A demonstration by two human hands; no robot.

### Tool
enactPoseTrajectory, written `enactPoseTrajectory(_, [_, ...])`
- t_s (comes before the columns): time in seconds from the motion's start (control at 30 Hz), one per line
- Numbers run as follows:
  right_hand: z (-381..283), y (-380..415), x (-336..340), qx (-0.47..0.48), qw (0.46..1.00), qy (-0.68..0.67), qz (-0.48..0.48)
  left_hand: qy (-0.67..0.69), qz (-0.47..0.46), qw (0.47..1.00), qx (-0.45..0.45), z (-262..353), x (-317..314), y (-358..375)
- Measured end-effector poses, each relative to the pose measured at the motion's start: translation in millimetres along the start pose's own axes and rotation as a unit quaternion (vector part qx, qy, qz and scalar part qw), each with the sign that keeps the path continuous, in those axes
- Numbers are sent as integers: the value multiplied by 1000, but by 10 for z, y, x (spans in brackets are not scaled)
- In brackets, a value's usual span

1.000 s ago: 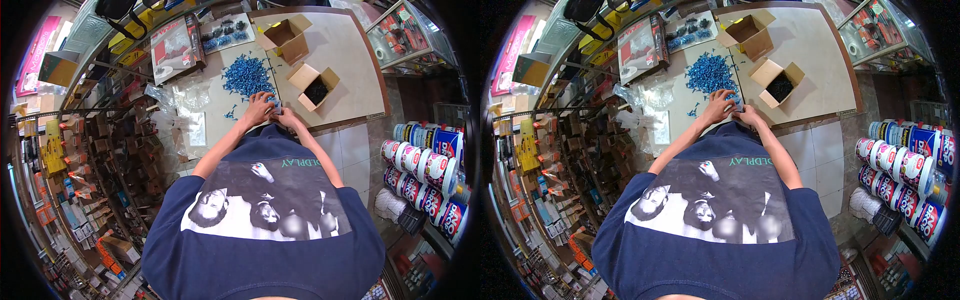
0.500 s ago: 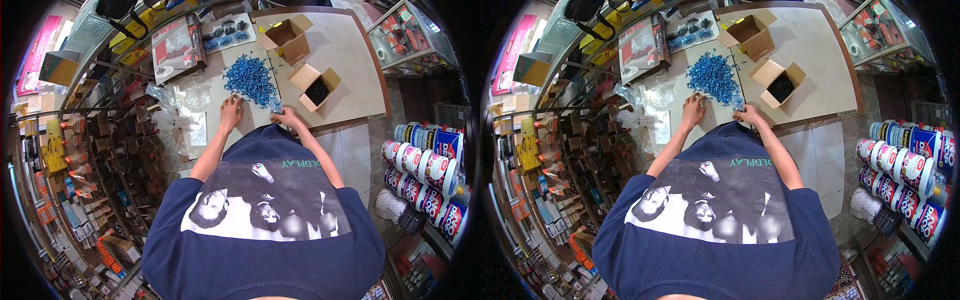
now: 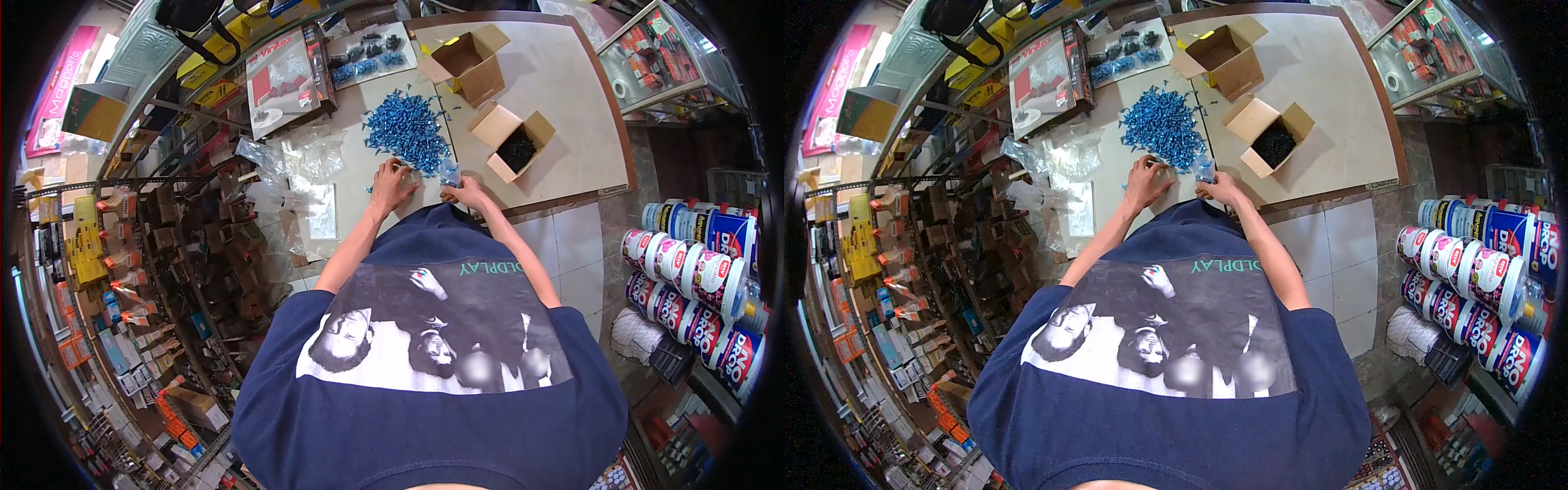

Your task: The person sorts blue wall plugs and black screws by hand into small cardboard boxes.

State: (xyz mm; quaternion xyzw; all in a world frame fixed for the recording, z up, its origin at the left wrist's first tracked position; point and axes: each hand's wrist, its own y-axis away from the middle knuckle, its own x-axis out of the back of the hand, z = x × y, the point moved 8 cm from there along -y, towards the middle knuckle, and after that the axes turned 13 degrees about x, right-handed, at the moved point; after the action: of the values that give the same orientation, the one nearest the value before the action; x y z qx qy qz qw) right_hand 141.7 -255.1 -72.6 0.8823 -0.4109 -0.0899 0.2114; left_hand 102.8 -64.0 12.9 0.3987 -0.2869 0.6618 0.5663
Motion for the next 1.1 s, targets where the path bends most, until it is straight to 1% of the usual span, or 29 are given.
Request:
enactPoseTrajectory(0.07, [-8, 0, 7, 1, 1000, 0, 2, 22, 1, 1000, -13, -48, -72, 6])
enactPoseTrajectory(0.13, [-8, -6, 3, 4, 1000, 10, -4, 74, 22, 997, -9, -128, -65, 23])
enactPoseTrajectory(0.27, [-50, 21, 1, -1, 1000, 6, 3, 101, 19, 995, 0, -233, -40, 37])
enactPoseTrajectory(0.33, [-68, 28, 16, 6, 1000, 15, 6, 119, -12, 992, 28, -271, -54, 9])
enactPoseTrajectory(0.47, [-52, 13, 11, 8, 1000, 13, 3, 118, -24, 992, 40, -265, -34, -19])
enactPoseTrajectory(0.53, [-35, 5, 11, 7, 1000, 17, 1, 22, 60, 997, 47, -185, 125, 29])
enactPoseTrajectory(0.57, [-29, 0, 20, 8, 1000, 16, 2, 22, 60, 997, 46, -138, 157, 60])
enactPoseTrajectory(0.63, [-31, 4, 19, 10, 1000, 22, 2, -28, 131, 985, 106, -195, 276, 168])
enactPoseTrajectory(0.67, [-33, 4, 18, 10, 1000, 22, 3, -29, 131, 985, 106, -191, 297, 220])
enactPoseTrajectory(0.73, [-44, 11, 19, 12, 1000, 23, 5, -38, 103, 986, 129, -301, 257, 295])
enactPoseTrajectory(0.77, [-51, 10, 16, 12, 1000, 23, 4, -38, 104, 985, 130, -374, 239, 309])
enactPoseTrajectory(0.83, [-41, 5, 8, 6, 1000, 15, 0, 58, 90, 990, 91, -478, 180, 344])
enactPoseTrajectory(0.93, [-54, 6, 14, 6, 1000, 25, -2, 60, 100, 991, 70, -516, 173, 373])
enactPoseTrajectory(1.03, [-65, 15, 16, -2, 1000, 25, 3, 32, 98, 991, 82, -496, 193, 351])
enactPoseTrajectory(1.1, [-74, 29, 16, 0, 1000, 22, 5, 45, 102, 991, 79, -480, 218, 309])
